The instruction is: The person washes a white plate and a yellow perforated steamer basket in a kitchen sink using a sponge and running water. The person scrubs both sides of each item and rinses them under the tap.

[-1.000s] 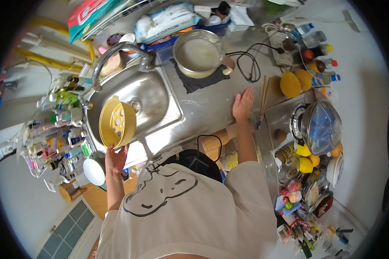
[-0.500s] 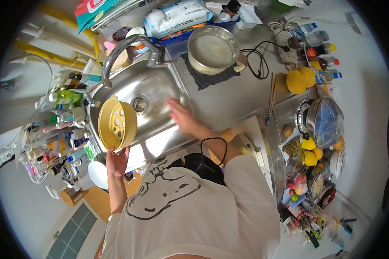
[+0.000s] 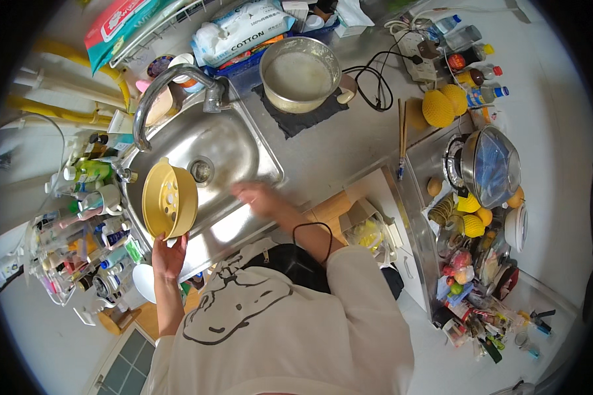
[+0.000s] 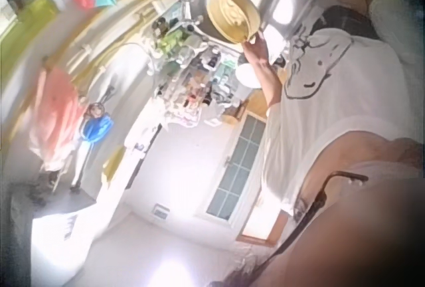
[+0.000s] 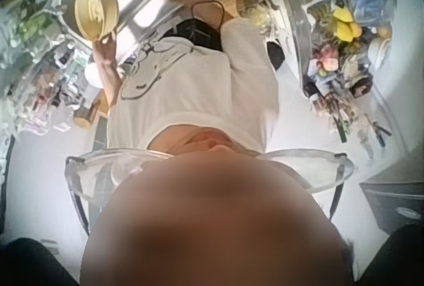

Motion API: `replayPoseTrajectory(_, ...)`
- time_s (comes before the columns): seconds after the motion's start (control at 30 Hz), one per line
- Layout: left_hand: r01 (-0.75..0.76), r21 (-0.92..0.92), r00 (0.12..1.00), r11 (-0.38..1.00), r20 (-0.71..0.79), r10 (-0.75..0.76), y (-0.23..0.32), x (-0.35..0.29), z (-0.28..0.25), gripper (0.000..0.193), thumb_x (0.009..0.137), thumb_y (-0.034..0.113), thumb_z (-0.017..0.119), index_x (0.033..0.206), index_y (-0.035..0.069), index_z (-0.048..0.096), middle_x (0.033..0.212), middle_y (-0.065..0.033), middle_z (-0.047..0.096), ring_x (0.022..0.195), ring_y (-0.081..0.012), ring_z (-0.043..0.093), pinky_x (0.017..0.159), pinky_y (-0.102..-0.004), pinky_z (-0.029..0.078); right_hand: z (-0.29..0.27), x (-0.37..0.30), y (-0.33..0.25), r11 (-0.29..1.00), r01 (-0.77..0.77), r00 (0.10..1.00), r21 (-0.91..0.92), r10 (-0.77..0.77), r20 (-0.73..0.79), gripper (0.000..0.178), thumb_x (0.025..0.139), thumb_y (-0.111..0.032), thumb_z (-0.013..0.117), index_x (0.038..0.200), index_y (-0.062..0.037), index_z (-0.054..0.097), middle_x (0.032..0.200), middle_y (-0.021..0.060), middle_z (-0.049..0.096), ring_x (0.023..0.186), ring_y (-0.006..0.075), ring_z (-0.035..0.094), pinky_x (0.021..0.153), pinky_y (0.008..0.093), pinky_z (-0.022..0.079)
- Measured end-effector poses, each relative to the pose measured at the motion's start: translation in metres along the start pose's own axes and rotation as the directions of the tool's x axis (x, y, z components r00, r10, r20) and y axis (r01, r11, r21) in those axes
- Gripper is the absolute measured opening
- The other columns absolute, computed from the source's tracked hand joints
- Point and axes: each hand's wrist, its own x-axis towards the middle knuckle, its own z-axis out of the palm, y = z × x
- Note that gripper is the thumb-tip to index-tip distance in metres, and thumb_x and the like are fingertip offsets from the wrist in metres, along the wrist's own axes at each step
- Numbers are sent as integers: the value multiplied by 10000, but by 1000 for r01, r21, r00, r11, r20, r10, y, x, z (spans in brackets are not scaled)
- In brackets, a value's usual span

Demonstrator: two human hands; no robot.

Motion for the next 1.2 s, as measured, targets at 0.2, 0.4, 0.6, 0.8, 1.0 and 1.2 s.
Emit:
replayPoseTrajectory(0.2, -53, 15, 996, 998, 70, 52, 3, -11, 10, 395, 806, 159, 550, 1147, 0, 429, 1077, -229, 468, 969, -330, 508, 821, -333, 502, -72, -8, 38, 995, 100, 885, 18, -81, -458, 218, 836, 26, 438, 982, 25, 601, 1019, 125, 618, 952, 233, 586, 832, 310, 460)
replayPoseTrajectory(0.4, 4, -13, 1000, 1000, -8, -4, -10, -12, 2, 403, 794, 164, 562, 1131, -15, 431, 1074, -229, 463, 954, -333, 504, 817, -326, 498, -270, -67, 108, 956, -265, 269, -128, -54, -962, 346, 929, -190, 360, 899, 24, 630, 945, 108, 637, 891, 216, 587, 827, 311, 434)
replayPoseTrajectory(0.6, -59, 0, 998, 998, -18, 59, -10, -17, -3, 412, 790, 178, 572, 1123, -20, 433, 1059, -239, 469, 954, -336, 509, 806, -325, 504, -227, -45, 108, 983, -164, 498, -87, 6, -867, 284, 898, -136, 407, 818, 26, 626, 870, 108, 640, 854, 171, 584, 783, 297, 441)
replayPoseTrajectory(0.8, -22, 10, 1000, 1000, 15, 22, -19, -14, 16, 408, 797, 170, 554, 1138, -10, 418, 1051, -246, 469, 950, -343, 519, 797, -323, 512, -22, -5, 44, 887, -277, 952, 371, 304, -17, 173, 852, -92, 509, 928, -11, 642, 936, 132, 642, 882, 204, 603, 800, 307, 459)
replayPoseTrajectory(1.0, -45, -6, 998, 999, 35, 45, -21, -15, 12, 398, 813, 165, 519, 1153, -9, 409, 1050, -249, 475, 939, -343, 528, 814, -328, 510, -48, -9, 20, 920, -7, 936, 393, 143, -320, 207, 828, -1, 476, 974, -14, 622, 1064, 132, 608, 1027, 215, 558, 858, 315, 450)
replayPoseTrajectory(1.2, -48, -52, 998, 998, 32, 49, -25, -15, 11, 413, 789, 165, 561, 1134, -20, 431, 1049, -236, 472, 959, -336, 515, 832, -320, 498, -159, -41, 91, 997, 55, 488, 57, 23, -872, 185, 870, -42, 463, 923, 36, 622, 920, 127, 634, 869, 185, 589, 810, 306, 460)
